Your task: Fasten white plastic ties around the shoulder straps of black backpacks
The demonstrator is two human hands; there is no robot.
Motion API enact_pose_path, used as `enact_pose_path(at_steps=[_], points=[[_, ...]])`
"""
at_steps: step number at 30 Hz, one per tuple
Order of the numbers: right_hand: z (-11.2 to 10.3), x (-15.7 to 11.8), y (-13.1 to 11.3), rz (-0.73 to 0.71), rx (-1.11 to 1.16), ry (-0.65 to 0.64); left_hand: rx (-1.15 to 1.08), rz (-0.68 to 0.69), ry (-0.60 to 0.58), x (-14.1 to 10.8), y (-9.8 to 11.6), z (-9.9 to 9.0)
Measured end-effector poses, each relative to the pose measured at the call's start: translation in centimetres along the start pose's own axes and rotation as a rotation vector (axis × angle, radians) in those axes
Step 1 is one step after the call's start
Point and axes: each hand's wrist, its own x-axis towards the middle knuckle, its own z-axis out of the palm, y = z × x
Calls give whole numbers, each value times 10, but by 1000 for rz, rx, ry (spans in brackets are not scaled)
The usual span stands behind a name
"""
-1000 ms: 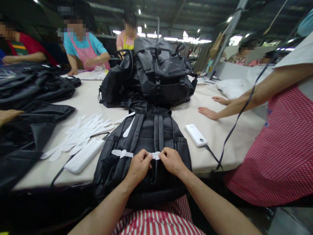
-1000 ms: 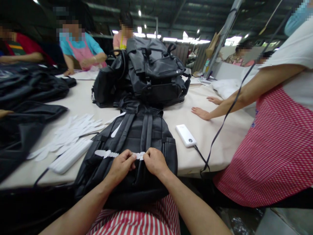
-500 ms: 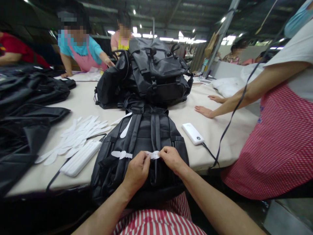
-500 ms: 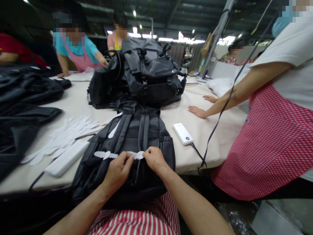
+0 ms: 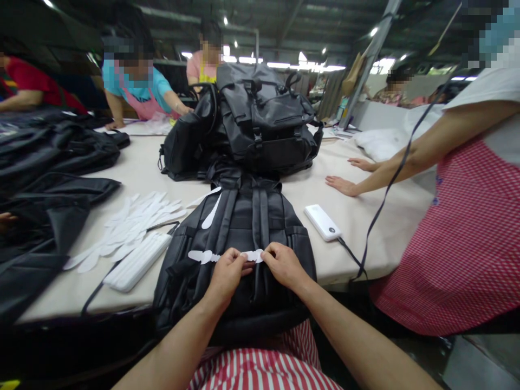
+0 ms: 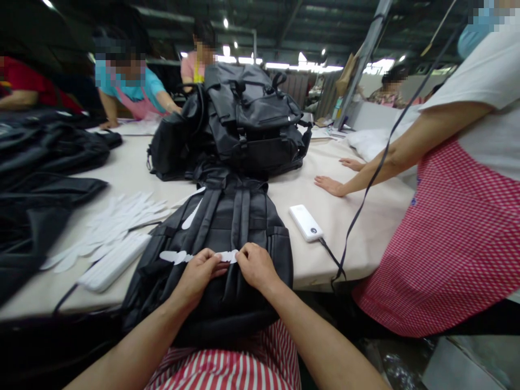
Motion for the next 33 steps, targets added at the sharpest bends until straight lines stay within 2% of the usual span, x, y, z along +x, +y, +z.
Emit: enact_pose_path(at_steps=[4,7,11,14,16,18,22,28,30,33], points=[[-1,3,7,98,-70,3,-25,30,28,-1,-5,1],[0,6,12,198,24,3,-18,61,52,-2,-6,0],[1,11,12,304,298,-25,-76,122,86,-3,-8,2],[0,12,4,355,597,-30,-163,132,67,-3,-11,4],[0,12,0,351,810,-42,-207,123,63,-2,-12,6],[1,12,-3,322,966,-33,-238,108,108,0,-13,7],[6,12,-1,276,1140,-61,-262,47,169,4,-13,8],[4,9,5,245,1182,-103,-261,38,155,9,-13,11],[2,9,6,240,1148,-105,-162,65,183,11,-13,11],[0,10,8,302,1057,-119,135,220,257,14,-13,8]])
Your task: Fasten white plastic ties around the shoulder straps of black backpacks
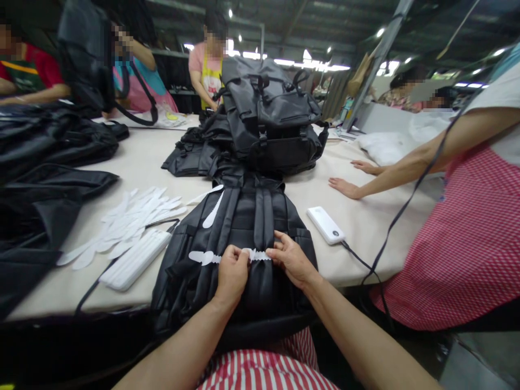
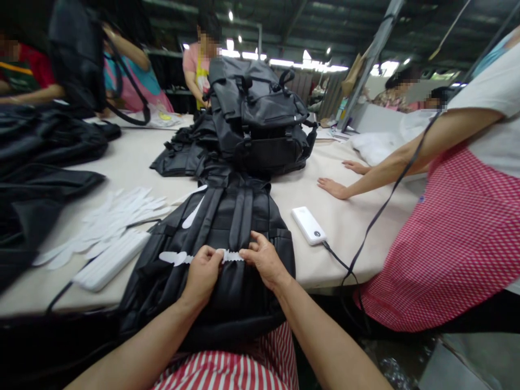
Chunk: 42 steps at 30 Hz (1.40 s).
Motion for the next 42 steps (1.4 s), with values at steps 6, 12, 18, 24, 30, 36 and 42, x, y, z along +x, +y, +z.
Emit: enact_pose_path(at_steps=[6,12,18,24,30,36,42], points=[[6,1,3,41,-210,176,186,113,26,5,-7,1],[2,5,10,-107,-181,174,-122,-128,15,8,-13,6],[-5,5,7,-32,-157,50,-85,-86,26,13,-10,6],[-6,5,8,-40,-343,129,-225,-192,-139,1,-4,3],[-3,-6,-5,-187,-791,283,-348,-294,-296,-7,-3,-2],[-5,-40,-9,-65,-1180,239,-339,-336,-322,-9,3,1],[0,-38,9,-98,-937,264,-122,-230,-248,-8,-1,12]])
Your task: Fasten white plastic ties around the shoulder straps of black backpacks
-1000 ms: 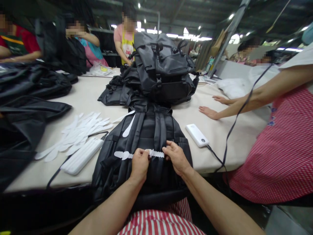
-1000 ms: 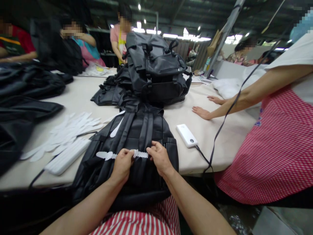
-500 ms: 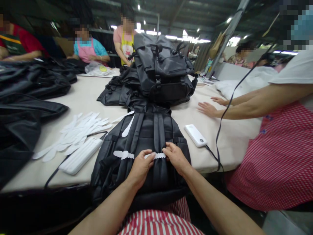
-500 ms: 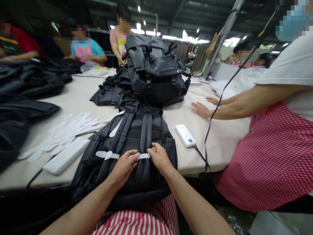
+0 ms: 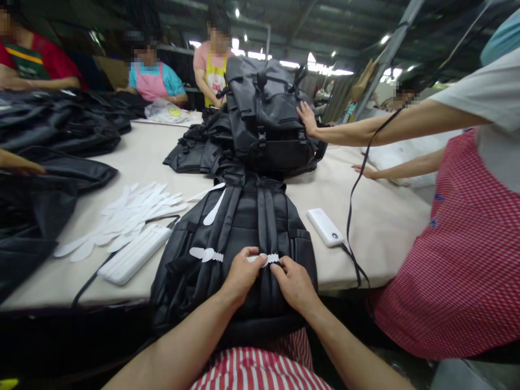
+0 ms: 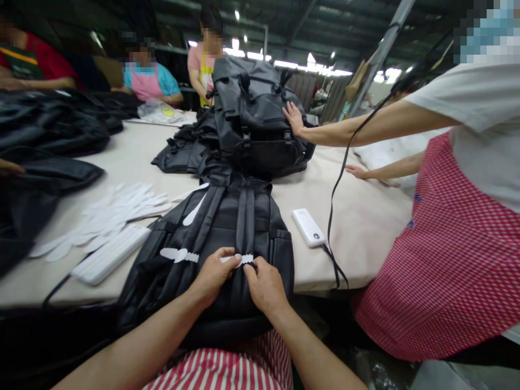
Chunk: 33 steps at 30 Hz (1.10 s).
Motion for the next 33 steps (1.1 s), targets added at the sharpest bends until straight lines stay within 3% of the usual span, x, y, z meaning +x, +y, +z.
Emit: enact_pose_path(at_steps=[4,7,12,18,21,26,30,33], points=[[13,-5,6,209,597,-87,-160,48,119,6,-3,4],[17,-11,10,295,772,-134,-294,7,49,7,1,-1],[17,-9,10,178,501,-7,-223,89,8,4,6,-12],[18,-8,6,116,384,-17,-347,-43,-12,-8,-1,-18],[12,-13,3,59,202,-8,-364,-62,-46,-13,-3,-18],[-3,-15,-17,-157,-271,246,-344,-46,-29,-13,-3,-16],[0,0,-39,-256,-486,160,-311,-5,-21,-10,-4,-13],[9,13,-42,-282,-567,96,-222,87,40,-9,-6,-13]])
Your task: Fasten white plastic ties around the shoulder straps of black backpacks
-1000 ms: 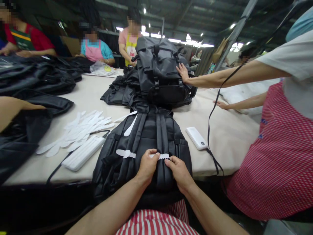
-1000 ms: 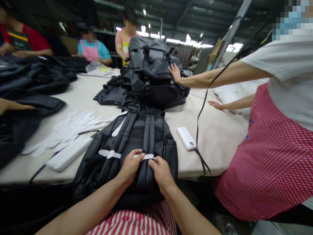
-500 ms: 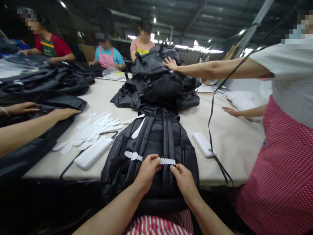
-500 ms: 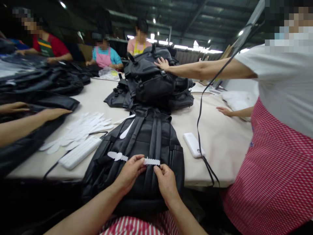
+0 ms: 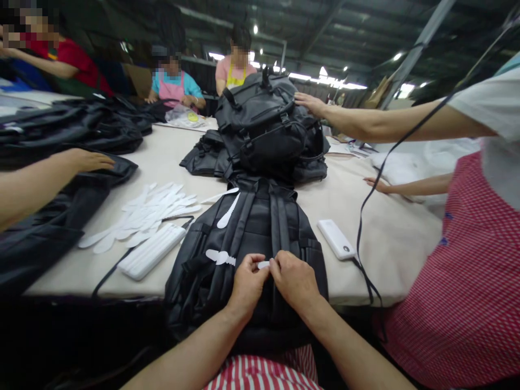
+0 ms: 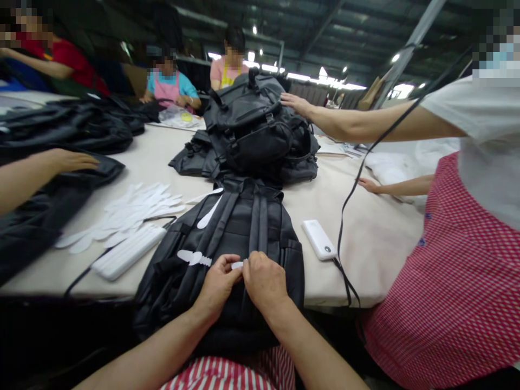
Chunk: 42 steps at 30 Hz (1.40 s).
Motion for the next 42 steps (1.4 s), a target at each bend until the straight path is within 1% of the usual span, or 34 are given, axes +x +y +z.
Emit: enact_pose_path(at_steps=[2,4,6,10,14,16,18,20,22,23,26,28,31,34,36,38,40,42], points=[[8,4,4,16,91,-26,11,29,37,1,0,0],[16,3,10,72,250,-25,-39,-2,58,1,1,-1],[21,1,16,123,363,-16,-106,-56,64,2,3,-2],[23,-1,20,159,380,-39,-186,-121,40,3,7,-3],[17,3,20,142,383,-120,-76,-133,46,4,10,-2],[17,6,21,128,396,-146,-20,-159,30,4,11,-1],[18,8,22,135,453,-156,6,-212,6,4,13,0],[21,10,25,190,567,-193,42,-254,-7,2,14,1],[22,11,26,235,652,-239,120,-231,-11,0,16,2],[21,11,26,229,653,-248,164,-200,-18,-1,16,2],[15,12,22,157,520,-216,235,-107,-13,-3,14,4],[10,11,18,155,420,-195,231,-84,9,-4,11,6],[5,9,15,152,286,-92,204,-57,31,-4,6,7],[12,10,18,92,217,23,167,-32,58,-4,1,8],[21,12,23,74,265,44,139,-28,82,-3,-1,7],[27,16,28,125,372,37,102,-28,86,-3,-1,6],[26,20,30,195,472,18,55,-12,58,-4,0,7],[18,21,27,218,507,-9,20,31,20,-6,3,10]])
